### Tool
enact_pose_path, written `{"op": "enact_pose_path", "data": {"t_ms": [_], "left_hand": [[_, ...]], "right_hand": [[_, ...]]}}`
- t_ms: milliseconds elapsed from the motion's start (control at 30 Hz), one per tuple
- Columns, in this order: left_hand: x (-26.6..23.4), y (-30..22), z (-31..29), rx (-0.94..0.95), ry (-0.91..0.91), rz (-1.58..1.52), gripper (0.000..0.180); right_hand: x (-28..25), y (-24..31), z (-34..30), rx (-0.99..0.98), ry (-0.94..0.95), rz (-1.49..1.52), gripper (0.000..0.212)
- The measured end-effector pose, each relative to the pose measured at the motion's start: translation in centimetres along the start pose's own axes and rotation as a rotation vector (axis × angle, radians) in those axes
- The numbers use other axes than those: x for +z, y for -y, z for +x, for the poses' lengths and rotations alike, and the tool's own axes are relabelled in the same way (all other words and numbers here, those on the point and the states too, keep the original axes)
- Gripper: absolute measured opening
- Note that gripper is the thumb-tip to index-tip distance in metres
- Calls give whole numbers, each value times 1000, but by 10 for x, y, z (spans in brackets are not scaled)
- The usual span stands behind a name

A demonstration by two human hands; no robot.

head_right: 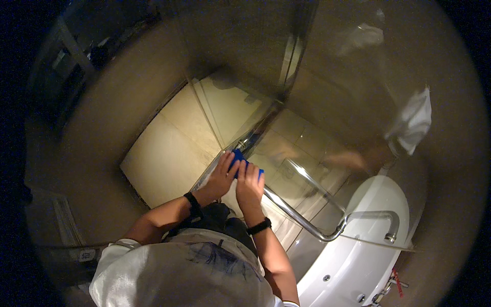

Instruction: The person wipes the bathtub, tiled walls, and glass shower door using a blue cloth. They move around the bathroom to reach different surfaces, including the shower handle and tiled wall sections, then return to wipe the tub again.

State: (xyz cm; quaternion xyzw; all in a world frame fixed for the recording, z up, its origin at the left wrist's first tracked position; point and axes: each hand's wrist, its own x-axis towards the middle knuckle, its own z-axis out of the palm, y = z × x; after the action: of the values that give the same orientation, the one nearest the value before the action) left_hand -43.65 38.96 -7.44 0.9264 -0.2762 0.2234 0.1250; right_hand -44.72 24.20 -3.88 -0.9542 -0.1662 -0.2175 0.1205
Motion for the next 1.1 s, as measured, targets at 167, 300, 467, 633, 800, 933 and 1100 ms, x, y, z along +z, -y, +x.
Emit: {"op": "enact_pose_path", "data": {"t_ms": [167,300,467,633,800,933,1100], "left_hand": [[21,-47,-1,104,-76,-156,53],[21,-88,12,230,-94,-57,57],[12,-89,25,325,-109,-192,55],[7,-36,21,284,-167,-197,52],[7,25,12,177,-191,-229,52],[15,63,8,-93,-66,-344,52],[15,98,-14,-306,140,-626,50]], "right_hand": [[-25,-37,-46,-25,-31,-112,43],[-49,-61,-83,35,-32,-205,45],[-50,-57,-94,122,-95,-226,50],[-18,-22,-60,104,-128,-274,49],[12,14,-15,49,-92,-250,52],[37,40,23,4,-86,-304,49],[49,58,54,-159,-71,-389,37]]}}
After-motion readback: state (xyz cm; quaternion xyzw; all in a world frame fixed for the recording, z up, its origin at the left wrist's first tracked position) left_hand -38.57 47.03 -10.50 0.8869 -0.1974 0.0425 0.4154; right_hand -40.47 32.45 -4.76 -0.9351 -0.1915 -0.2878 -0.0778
